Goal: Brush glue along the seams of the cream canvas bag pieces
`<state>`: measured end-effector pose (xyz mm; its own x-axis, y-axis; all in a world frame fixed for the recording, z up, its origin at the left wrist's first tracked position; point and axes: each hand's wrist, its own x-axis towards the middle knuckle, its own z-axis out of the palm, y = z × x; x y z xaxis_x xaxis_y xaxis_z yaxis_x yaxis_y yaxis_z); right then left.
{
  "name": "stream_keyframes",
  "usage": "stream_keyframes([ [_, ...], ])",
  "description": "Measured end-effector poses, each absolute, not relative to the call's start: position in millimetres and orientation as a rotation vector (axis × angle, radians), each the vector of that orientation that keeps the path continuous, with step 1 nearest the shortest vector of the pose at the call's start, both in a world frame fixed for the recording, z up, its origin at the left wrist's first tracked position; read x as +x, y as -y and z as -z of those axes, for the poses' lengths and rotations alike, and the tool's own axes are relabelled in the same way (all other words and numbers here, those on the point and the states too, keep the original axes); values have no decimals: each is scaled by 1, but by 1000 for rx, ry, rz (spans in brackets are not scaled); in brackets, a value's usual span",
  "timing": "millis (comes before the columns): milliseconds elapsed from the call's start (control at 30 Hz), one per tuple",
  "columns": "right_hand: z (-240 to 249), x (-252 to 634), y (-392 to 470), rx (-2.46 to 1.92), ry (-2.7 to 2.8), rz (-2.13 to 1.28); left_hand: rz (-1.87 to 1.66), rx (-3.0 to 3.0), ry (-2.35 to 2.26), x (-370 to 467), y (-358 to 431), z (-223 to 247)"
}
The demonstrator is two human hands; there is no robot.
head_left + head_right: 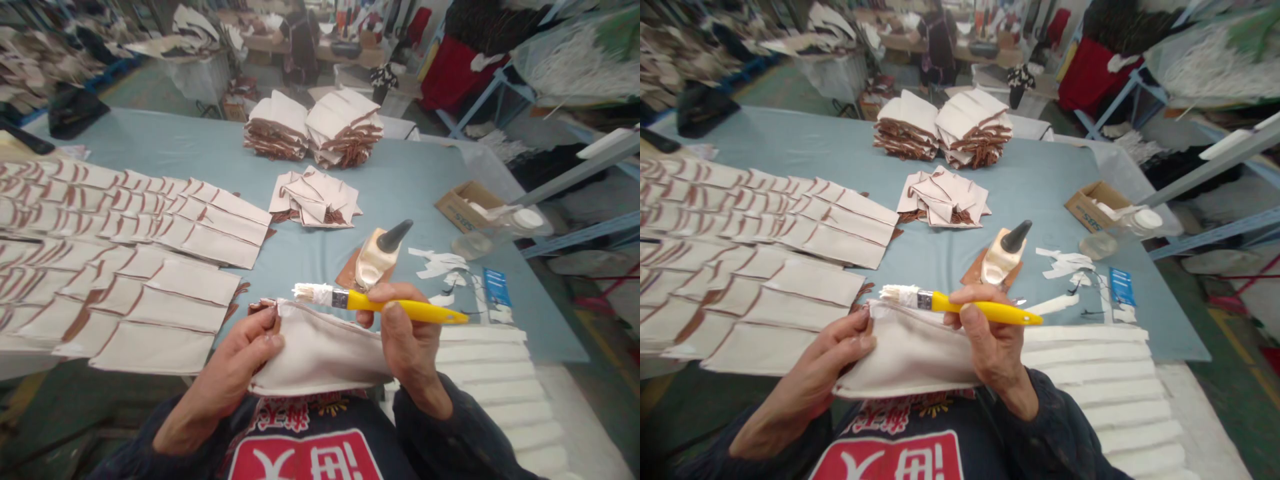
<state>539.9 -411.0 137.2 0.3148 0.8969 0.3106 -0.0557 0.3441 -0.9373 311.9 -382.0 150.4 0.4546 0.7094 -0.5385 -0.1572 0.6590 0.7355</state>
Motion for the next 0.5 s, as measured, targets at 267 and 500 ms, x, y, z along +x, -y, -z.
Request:
stream_keyframes([
  [267, -140, 528, 421, -1029, 1013, -819, -569, 784, -954, 312, 388, -146],
  [500, -133, 544, 422, -1122, 1025, -740, -639, 845, -1041, 310, 389, -145],
])
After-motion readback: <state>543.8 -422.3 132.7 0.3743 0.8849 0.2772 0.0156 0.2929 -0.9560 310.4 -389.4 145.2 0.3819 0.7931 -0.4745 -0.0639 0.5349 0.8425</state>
